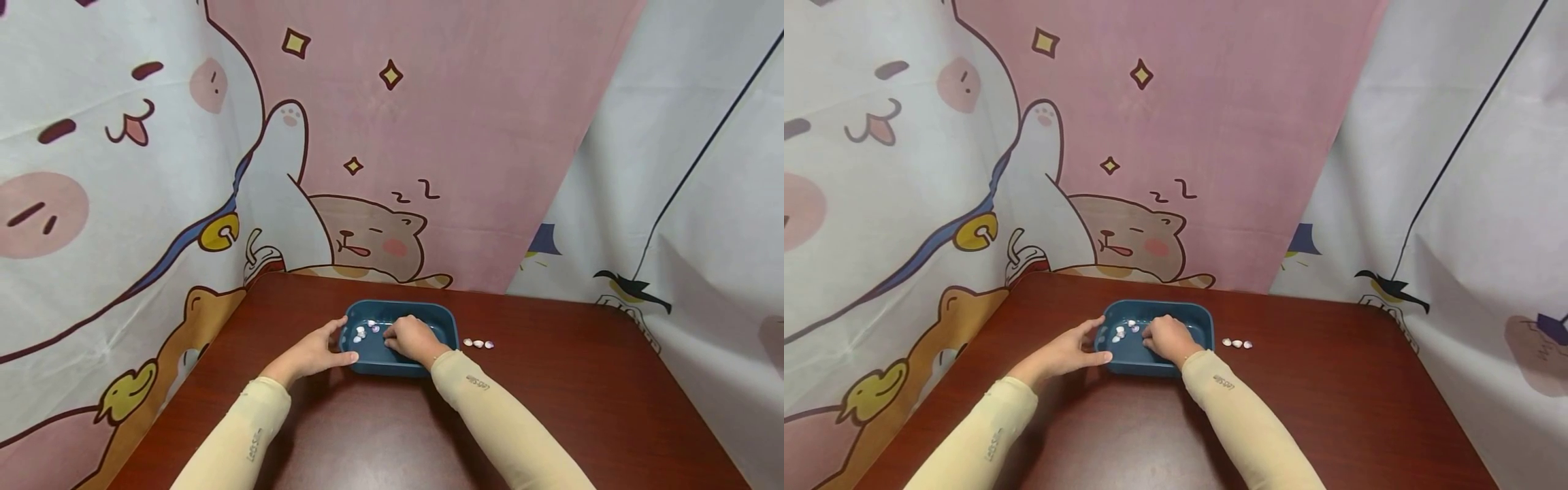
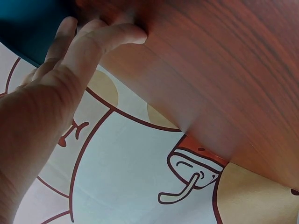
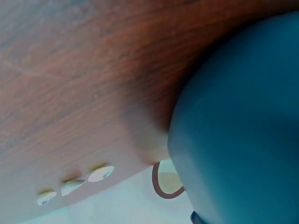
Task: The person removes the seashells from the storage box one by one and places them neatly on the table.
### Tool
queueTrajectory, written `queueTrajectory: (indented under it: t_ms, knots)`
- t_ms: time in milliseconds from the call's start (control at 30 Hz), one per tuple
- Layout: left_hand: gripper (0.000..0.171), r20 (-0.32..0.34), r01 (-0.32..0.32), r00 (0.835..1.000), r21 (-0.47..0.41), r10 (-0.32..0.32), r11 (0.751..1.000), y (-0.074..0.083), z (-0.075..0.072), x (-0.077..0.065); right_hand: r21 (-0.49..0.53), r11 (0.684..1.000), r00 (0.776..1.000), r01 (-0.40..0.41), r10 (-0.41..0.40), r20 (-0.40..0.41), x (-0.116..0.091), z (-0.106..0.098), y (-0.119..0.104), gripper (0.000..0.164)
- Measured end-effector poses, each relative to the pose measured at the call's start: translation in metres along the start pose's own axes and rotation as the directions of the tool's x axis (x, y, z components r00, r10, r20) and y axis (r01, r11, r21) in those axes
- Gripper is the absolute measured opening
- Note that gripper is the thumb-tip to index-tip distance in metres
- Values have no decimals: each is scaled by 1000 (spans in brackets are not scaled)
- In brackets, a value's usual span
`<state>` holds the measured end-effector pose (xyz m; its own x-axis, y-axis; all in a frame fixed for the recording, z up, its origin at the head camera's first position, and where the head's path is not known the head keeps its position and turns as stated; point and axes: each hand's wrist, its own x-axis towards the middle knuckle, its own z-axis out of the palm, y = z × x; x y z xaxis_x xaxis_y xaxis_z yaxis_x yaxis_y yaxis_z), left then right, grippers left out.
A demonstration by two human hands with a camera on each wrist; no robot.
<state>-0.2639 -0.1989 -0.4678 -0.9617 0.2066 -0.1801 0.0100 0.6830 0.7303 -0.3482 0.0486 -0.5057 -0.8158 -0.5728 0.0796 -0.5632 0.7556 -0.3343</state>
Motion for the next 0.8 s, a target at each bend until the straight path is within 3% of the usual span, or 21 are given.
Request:
queueTrajectory:
  t_ms: [300,800]
  knots:
    - [98,-1,13,1000,-9,-13,1000,-1,-1,2,83,996,998,43,-47,44,0,-2,5,20]
    - [99,-5,22,1000,-22,-22,1000,-4,2,3,163,986,1000,-19,18,5,-3,-3,4,20]
